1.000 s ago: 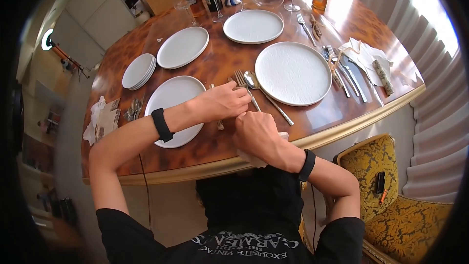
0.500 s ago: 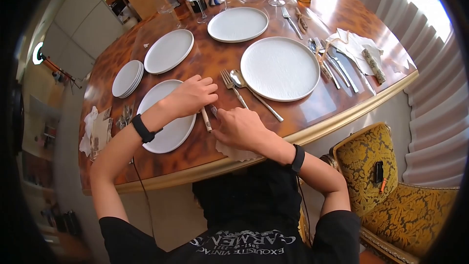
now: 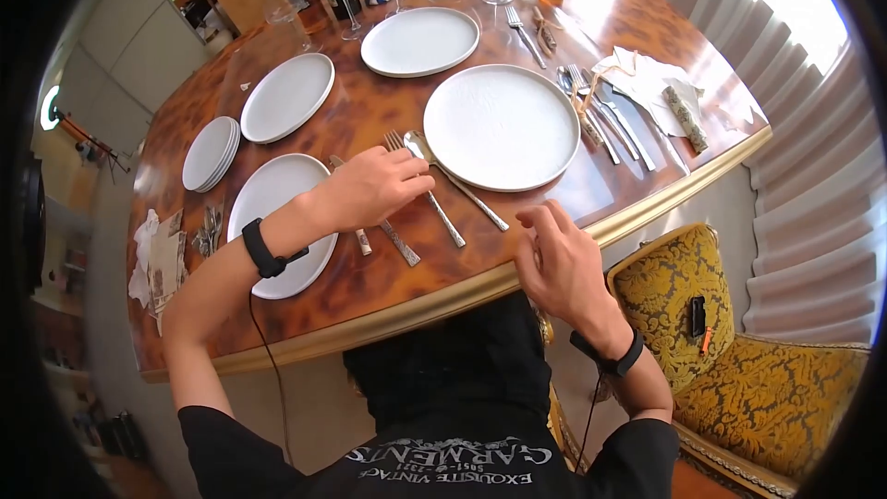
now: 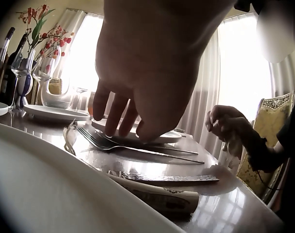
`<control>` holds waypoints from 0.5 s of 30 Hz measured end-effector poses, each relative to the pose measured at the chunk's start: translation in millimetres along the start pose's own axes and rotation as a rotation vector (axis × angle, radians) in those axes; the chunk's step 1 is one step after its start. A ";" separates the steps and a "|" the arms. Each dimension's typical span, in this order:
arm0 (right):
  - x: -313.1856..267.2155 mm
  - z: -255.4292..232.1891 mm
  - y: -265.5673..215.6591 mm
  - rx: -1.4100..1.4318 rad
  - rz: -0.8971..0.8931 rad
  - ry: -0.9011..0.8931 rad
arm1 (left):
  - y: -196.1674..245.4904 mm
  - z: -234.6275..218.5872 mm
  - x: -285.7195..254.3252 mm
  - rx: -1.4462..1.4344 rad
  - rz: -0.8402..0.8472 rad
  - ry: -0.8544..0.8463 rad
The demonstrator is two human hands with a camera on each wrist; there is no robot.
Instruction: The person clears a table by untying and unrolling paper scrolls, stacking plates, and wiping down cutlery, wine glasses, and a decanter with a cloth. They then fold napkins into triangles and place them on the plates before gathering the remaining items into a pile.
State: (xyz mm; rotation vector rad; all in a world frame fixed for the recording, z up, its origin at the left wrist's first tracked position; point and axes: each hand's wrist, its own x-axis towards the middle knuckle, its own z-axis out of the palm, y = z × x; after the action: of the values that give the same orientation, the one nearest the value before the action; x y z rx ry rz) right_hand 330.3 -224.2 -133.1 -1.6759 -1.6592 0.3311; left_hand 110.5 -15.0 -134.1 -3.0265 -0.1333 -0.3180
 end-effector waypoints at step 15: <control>70.7 84.3 -3.5 -0.228 -0.196 -0.348 | -17.0 1.1 -18.0 0.458 0.398 -0.134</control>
State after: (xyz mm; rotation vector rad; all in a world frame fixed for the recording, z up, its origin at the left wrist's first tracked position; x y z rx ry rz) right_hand 282.1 -131.2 -167.2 -1.6684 -2.1717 0.3646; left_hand 91.5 0.5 -137.5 -2.5380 0.3376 -0.0389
